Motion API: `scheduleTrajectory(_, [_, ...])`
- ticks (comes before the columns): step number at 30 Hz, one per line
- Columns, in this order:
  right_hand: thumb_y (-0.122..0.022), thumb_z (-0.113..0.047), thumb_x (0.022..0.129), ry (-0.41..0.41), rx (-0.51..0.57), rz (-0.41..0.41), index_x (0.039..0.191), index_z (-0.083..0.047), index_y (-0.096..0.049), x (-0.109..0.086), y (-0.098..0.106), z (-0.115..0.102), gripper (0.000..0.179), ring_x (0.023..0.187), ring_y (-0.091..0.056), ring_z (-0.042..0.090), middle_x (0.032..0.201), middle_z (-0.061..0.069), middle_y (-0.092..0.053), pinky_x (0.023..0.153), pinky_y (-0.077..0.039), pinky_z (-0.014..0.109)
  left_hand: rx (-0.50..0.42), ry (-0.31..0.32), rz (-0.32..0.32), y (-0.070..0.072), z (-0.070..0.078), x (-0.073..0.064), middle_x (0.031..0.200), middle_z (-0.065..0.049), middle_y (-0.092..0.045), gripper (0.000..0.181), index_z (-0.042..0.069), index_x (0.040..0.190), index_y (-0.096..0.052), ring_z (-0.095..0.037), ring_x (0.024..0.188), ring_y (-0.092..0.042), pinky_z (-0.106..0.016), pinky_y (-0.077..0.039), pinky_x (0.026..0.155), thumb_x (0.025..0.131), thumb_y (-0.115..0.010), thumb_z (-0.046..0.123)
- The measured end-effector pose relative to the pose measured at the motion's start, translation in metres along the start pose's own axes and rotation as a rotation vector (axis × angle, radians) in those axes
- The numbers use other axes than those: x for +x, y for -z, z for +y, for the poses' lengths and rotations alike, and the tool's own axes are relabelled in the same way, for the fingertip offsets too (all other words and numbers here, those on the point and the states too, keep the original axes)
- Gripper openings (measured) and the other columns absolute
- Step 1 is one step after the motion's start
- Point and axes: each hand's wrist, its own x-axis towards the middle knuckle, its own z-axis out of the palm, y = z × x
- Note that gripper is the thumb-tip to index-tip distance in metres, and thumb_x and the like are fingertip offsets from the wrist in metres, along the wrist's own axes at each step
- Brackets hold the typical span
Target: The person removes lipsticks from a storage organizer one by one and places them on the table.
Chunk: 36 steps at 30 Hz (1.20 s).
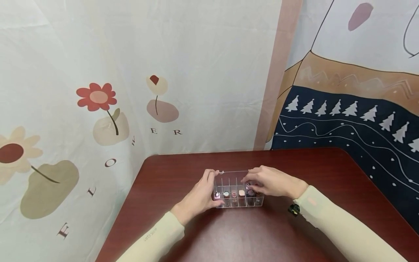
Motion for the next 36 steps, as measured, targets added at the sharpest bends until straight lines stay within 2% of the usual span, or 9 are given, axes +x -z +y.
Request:
scheduleTrajectory(5, [-0.09, -0.014, 0.103, 0.042, -0.002, 0.004, 0.13, -0.016, -0.087, 0.001, -0.001, 0.002, 0.028, 0.096, -0.076, 0.008, 0.119, -0.005, -0.086, 0.088, -0.071, 0.032, 0.019, -0.017, 0.005, -0.002, -0.002, 0.0, 0.155, -0.023, -0.054, 0.107, -0.007, 0.16, -0.047, -0.034, 0.137, -0.071, -0.042, -0.063, 0.123, 0.083, -0.11, 0.031])
scheduleTrajectory(12, [-0.091, -0.013, 0.102, 0.064, 0.033, -0.008, 0.13, -0.016, -0.087, 0.003, -0.003, 0.004, 0.028, 0.096, -0.078, 0.004, 0.12, -0.004, -0.088, 0.088, -0.072, 0.028, 0.032, -0.038, 0.027, -0.003, -0.002, 0.001, 0.154, -0.023, -0.055, 0.106, -0.008, 0.157, -0.048, -0.035, 0.136, -0.071, -0.041, -0.064, 0.122, 0.081, -0.111, 0.031])
scheduleTrajectory(15, [-0.09, -0.014, 0.104, 0.12, 0.057, 0.029, 0.129, -0.016, -0.087, 0.003, -0.008, 0.011, 0.026, 0.094, -0.076, 0.0, 0.118, -0.004, -0.088, 0.084, -0.072, 0.027, 0.024, -0.054, 0.043, -0.003, -0.002, 0.001, 0.153, -0.024, -0.056, 0.106, -0.01, 0.157, -0.049, -0.036, 0.135, -0.071, -0.041, -0.065, 0.12, 0.08, -0.111, 0.03])
scheduleTrajectory(16, [-0.087, -0.017, 0.107, 0.163, 0.078, 0.054, 0.131, -0.018, -0.086, 0.002, -0.017, 0.022, 0.024, 0.094, -0.074, -0.003, 0.119, -0.006, -0.087, 0.083, -0.07, 0.024, 0.02, -0.057, 0.048, -0.003, -0.002, 0.001, 0.152, -0.024, -0.056, 0.107, -0.01, 0.157, -0.049, -0.037, 0.135, -0.071, -0.041, -0.065, 0.119, 0.079, -0.112, 0.029])
scheduleTrajectory(19, [-0.085, -0.015, 0.108, 0.204, 0.079, 0.085, 0.129, -0.019, -0.085, 0.002, -0.02, 0.026, 0.021, 0.091, -0.072, -0.005, 0.116, -0.007, -0.086, 0.079, -0.068, 0.023, 0.007, -0.065, 0.063, -0.002, -0.001, 0.001, 0.151, -0.024, -0.056, 0.107, -0.01, 0.157, -0.05, -0.037, 0.134, -0.071, -0.042, -0.066, 0.117, 0.078, -0.112, 0.028])
scheduleTrajectory(22, [-0.086, -0.011, 0.106, 0.172, 0.065, 0.066, 0.124, -0.019, -0.086, 0.003, -0.017, 0.021, 0.02, 0.09, -0.073, -0.003, 0.113, -0.008, -0.086, 0.08, -0.068, 0.022, 0.003, -0.061, 0.064, -0.001, -0.001, 0.001, 0.151, -0.023, -0.056, 0.108, -0.01, 0.158, -0.05, -0.037, 0.132, -0.071, -0.042, -0.067, 0.116, 0.078, -0.112, 0.028])
scheduleTrajectory(23, [-0.089, -0.007, 0.103, 0.134, 0.045, 0.045, 0.12, -0.018, -0.087, 0.003, -0.009, 0.011, 0.021, 0.09, -0.074, 0.0, 0.111, -0.006, -0.087, 0.081, -0.07, 0.025, 0.002, -0.059, 0.062, -0.001, -0.001, 0.001, 0.151, -0.023, -0.056, 0.108, -0.009, 0.157, -0.05, -0.037, 0.132, -0.071, -0.042, -0.067, 0.115, 0.078, -0.112, 0.028])
scheduleTrajectory(25, [-0.089, -0.005, 0.101, 0.102, 0.033, 0.025, 0.119, -0.017, -0.087, 0.004, -0.007, 0.007, 0.021, 0.091, -0.076, 0.001, 0.111, -0.005, -0.087, 0.083, -0.07, 0.025, 0.004, -0.053, 0.06, -0.001, -0.001, 0.001, 0.151, -0.023, -0.056, 0.108, -0.008, 0.157, -0.05, -0.036, 0.13, -0.072, -0.041, -0.068, 0.114, 0.078, -0.112, 0.028])
scheduleTrajectory(36, [-0.088, -0.002, 0.102, 0.067, 0.084, 0.02, 0.12, -0.013, -0.086, 0.001, -0.006, 0.007, 0.021, 0.092, -0.075, -0.002, 0.112, -0.003, -0.087, 0.082, -0.07, 0.023, 0.006, -0.056, 0.062, -0.003, -0.002, 0.001, 0.152, -0.024, -0.055, 0.108, -0.01, 0.157, -0.049, -0.036, 0.13, -0.071, -0.04, -0.067, 0.115, 0.078, -0.112, 0.028])
